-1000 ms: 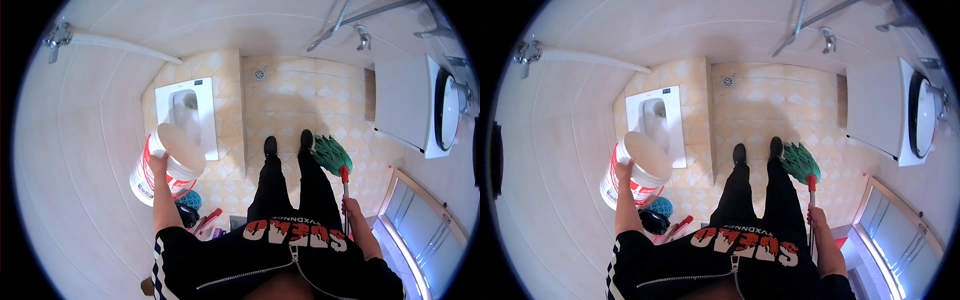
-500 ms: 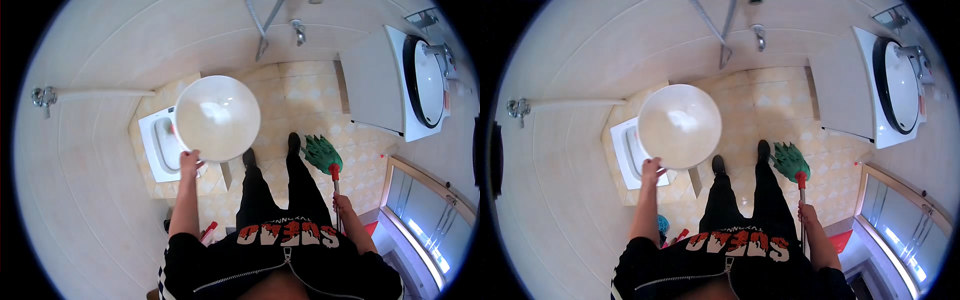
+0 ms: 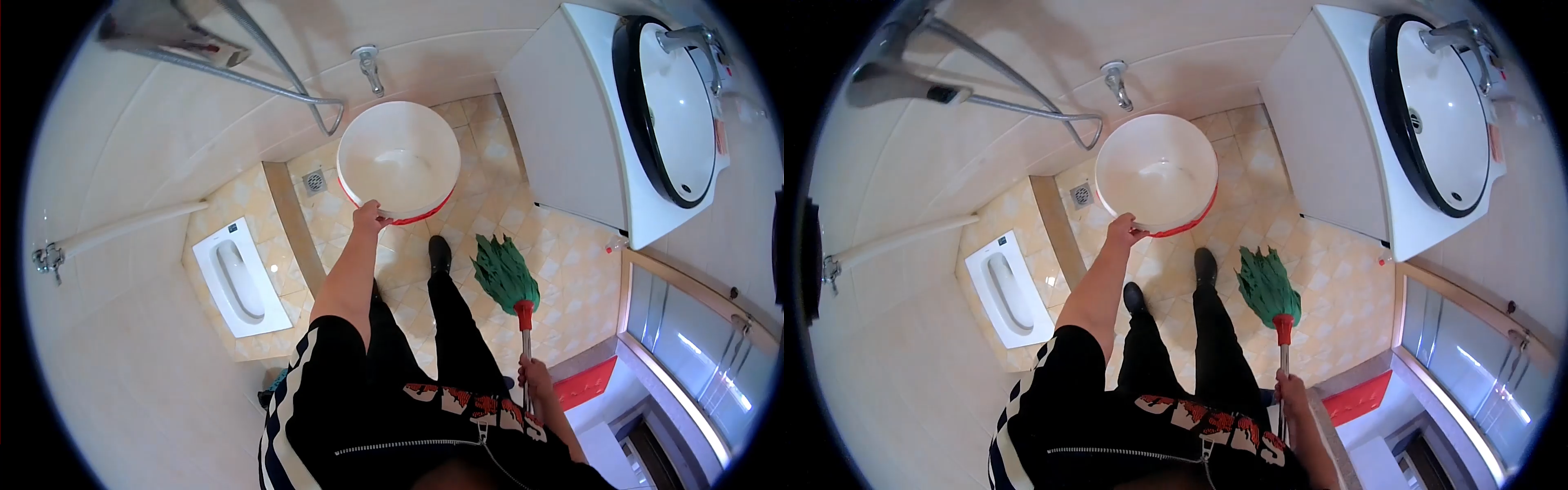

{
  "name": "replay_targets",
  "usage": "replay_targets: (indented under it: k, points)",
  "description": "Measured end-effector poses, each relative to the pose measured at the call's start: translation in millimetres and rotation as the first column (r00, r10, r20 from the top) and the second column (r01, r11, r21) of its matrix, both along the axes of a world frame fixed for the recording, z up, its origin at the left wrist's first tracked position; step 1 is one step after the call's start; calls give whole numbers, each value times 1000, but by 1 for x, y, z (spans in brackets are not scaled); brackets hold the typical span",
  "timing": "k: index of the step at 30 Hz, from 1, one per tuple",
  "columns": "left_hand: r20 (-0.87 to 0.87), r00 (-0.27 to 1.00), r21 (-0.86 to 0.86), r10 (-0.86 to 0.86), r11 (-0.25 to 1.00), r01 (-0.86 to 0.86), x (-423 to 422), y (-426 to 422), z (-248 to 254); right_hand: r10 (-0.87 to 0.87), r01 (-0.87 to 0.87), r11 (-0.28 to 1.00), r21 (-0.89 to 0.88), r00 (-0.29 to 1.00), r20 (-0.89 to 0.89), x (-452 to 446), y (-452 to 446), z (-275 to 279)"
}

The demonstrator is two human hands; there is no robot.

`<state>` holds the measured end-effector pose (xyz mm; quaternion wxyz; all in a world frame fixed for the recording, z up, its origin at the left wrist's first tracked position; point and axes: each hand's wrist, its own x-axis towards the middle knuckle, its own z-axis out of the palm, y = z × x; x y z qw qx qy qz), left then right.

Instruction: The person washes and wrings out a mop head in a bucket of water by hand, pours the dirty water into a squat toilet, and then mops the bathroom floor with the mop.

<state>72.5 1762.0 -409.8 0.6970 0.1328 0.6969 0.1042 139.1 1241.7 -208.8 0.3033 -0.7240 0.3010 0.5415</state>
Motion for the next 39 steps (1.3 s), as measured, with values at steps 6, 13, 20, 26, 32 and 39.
replay_targets:
  k: [6,13,20,26,32,39]
  points:
    - [161,984,8,79,997,-82,55,-10,-48,-95,92,992,-84,995,-30,0,0,0]
    - [171,985,91,20,995,-36,50,-8,-119,-253,241,959,-148,965,-69,-7,6,-7]
    - [-695,719,703,-3,211,680,53,36,-45,-239,234,969,-76,969,-66,-21,21,-28]
    - [-474,818,876,-325,-85,474,108,101,183,-138,140,989,56,990,-36,-15,29,-25]
    - [-266,750,690,-605,424,587,126,122,233,-129,132,988,85,991,-42,-16,34,-29]
    - [39,866,590,-498,711,382,166,120,225,-147,158,983,95,983,-111,-12,33,-34]
